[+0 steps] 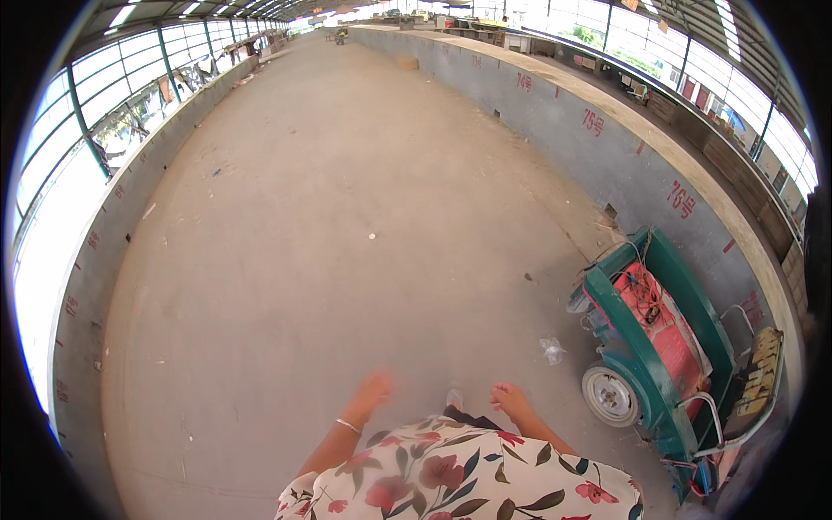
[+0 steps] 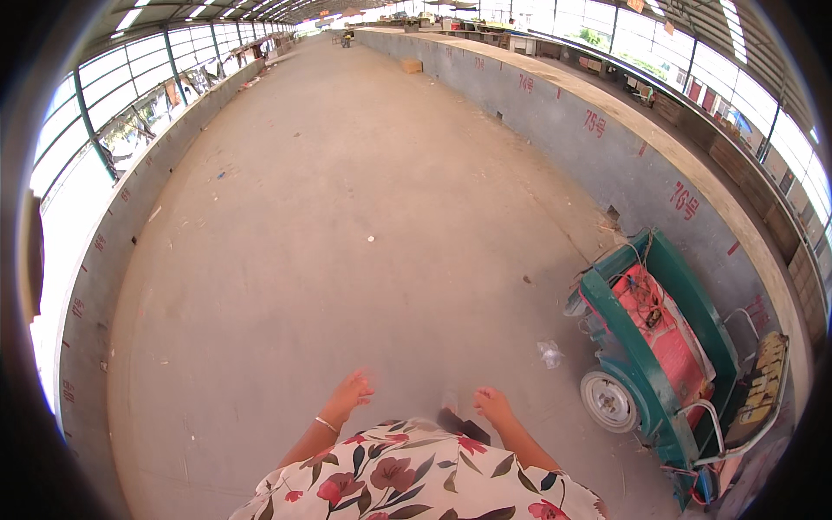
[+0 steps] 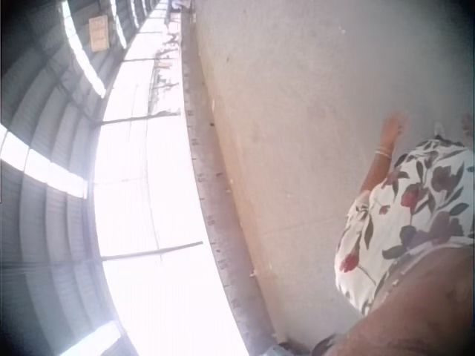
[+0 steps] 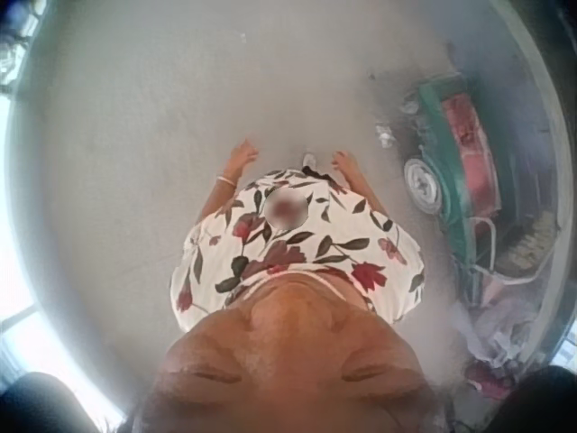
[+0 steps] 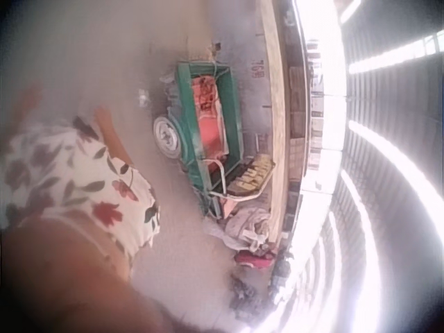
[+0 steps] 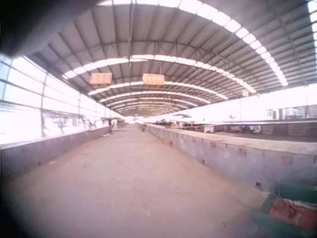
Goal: The person picks up a cardboard box, walks across the facility, and places it onto a large stack of similar boxes alongside another person.
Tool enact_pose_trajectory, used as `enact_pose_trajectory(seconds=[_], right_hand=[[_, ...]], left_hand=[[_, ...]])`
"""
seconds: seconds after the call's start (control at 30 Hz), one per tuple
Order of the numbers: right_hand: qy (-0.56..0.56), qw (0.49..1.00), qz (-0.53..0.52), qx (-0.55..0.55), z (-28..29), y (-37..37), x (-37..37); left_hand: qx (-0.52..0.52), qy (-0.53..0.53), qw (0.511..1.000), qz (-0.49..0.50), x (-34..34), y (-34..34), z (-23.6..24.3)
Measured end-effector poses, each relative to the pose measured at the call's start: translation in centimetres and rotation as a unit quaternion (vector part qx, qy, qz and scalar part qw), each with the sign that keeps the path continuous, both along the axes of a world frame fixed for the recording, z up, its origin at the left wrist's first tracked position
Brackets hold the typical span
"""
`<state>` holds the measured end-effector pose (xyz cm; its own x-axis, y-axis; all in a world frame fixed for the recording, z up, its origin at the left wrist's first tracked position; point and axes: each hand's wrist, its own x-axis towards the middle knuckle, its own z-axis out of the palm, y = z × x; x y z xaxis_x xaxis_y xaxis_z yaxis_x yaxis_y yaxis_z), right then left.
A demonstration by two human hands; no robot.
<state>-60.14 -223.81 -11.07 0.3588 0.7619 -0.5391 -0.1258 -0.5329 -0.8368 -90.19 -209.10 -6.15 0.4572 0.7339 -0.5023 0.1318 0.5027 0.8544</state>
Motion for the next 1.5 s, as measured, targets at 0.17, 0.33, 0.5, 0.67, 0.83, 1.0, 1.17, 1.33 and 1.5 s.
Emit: enact_pose_trajectory(seconds=[0.17, 0.33, 0.5, 0.67, 0.83, 1.0, 1.17, 1.33, 1.5], right_hand=[[-0.010, 0.998, 0.051, 0.033, 2.3, 10.6, 3.8], [-0.053, 0.990, 0.117, 0.052, 1.9, 18.1, 7.2], [0.023, 0.988, 0.154, 0.009, 0.8, 21.8, 7.3], [0.026, 0.985, 0.165, -0.039, 2.1, 25.2, 8.4], [0.012, 0.996, 0.074, -0.047, 4.0, 29.4, 13.8], [0.000, 0.999, 0.004, -0.037, 2.1, 34.9, 16.3], [0.030, 0.997, 0.043, -0.049, 4.4, 39.8, 13.8], [0.019, 0.990, 0.099, -0.102, 1.0, 44.7, 15.3], [0.025, 0.992, 0.110, -0.052, 0.0, 53.3, 16.7]], left_hand=[[-0.023, 0.036, 0.982, 0.181, -0.2, 4.2, 2.0], [-0.032, 0.042, 0.968, 0.247, 2.0, 7.9, 0.6], [-0.075, 0.064, 0.968, 0.230, 4.4, 11.4, 0.2], [0.146, 0.058, 0.983, 0.100, 2.0, 18.6, -11.3], [-0.098, 0.020, 0.972, 0.213, 10.9, 28.5, -1.8], [0.203, -0.001, 0.979, -0.024, 13.0, 38.6, -12.2], [0.163, -0.017, 0.980, -0.113, 17.5, 43.4, -8.0], [-0.057, -0.060, 0.996, 0.014, 19.7, 45.0, -2.4], [0.161, 0.023, 0.986, -0.042, 12.7, 50.0, -8.8]])
